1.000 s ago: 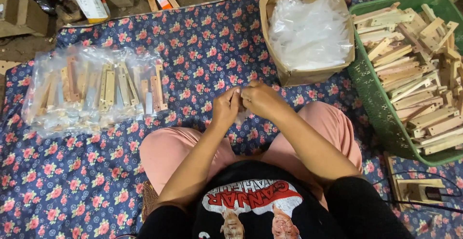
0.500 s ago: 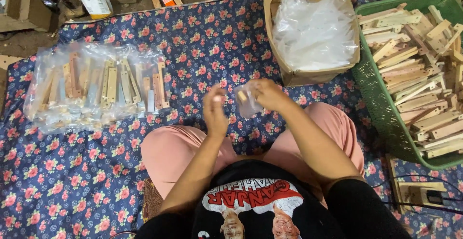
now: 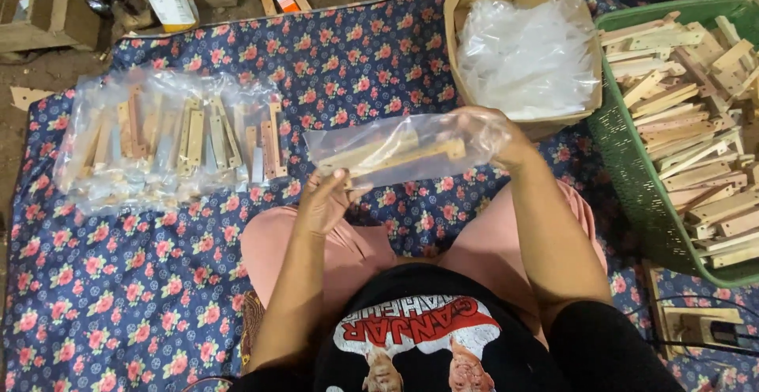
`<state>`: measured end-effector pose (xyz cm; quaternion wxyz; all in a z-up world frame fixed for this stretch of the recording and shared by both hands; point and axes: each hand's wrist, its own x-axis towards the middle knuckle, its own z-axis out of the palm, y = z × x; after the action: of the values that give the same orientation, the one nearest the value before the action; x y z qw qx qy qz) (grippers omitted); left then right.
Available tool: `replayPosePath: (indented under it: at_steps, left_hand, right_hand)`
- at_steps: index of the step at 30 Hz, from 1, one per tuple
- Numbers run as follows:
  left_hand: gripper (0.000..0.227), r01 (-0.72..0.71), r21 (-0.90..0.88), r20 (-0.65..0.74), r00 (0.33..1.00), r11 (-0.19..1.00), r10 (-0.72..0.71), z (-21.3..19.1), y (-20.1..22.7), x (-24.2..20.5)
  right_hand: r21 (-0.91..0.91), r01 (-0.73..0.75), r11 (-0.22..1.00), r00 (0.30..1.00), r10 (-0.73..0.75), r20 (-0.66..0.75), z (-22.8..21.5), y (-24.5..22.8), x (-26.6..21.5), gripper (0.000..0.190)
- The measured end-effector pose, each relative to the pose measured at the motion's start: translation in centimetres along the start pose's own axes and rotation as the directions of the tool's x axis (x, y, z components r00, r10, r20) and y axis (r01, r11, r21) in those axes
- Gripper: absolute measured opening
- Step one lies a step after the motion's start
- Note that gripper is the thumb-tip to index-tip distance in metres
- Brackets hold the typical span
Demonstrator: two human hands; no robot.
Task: The person packs wooden sticks into plastic bags, picking pieces from a green bin and a cardboard box and placing them into the bags.
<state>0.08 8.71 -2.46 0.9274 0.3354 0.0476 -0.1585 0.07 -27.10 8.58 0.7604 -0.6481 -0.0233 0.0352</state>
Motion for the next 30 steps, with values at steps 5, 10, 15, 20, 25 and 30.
replayPosePath:
  at_steps: [5,10,15,20,25,30]
  left_hand:
    - [0.03,0.02,0.193,-0.036,0.999,0.981,-0.013,1.9,1.6,-2.4]
    - [0.039,0.007,0.28,-0.028,1.0,0.96,0.001,2.4,1.5,-4.1]
    - [0.044,-0.059,0.245,-0.068,0.995,0.968,0.078,3.6,3.0,-5.2]
    - [0.043,-0.127,0.144,-0.08,0.987,0.981,0.14,-0.9,0.7,-3.9]
    - [0.042,-0.101,0.121,-0.14,0.983,0.987,0.118,-4.4,-0.6,-3.5]
    - [0.04,-0.154,0.153,-0.145,0.974,0.976,0.176,-1.2,1.9,-5.6]
  right_hand:
    - [-0.005,-0.022,1.0,1.0,0.022,0.012,1.6,-0.6,-0.8,0.027]
    - [-0.309,0.106,0.945,0.981,-0.048,0.19,-0.5,-1.8,0.4,0.032]
    - [-0.477,0.135,0.869,0.968,-0.217,-0.122,-0.5,-4.8,-0.1,0.031]
    - [-0.302,0.469,0.83,0.882,-0.419,0.217,1.2,-3.3,-0.1,0.043]
    - [-0.346,0.466,0.814,0.866,-0.34,0.368,3.1,-1.1,-0.5,0.032]
    - [-0.038,0.393,0.919,0.896,-0.374,0.238,3.2,-0.4,1.4,0.024]
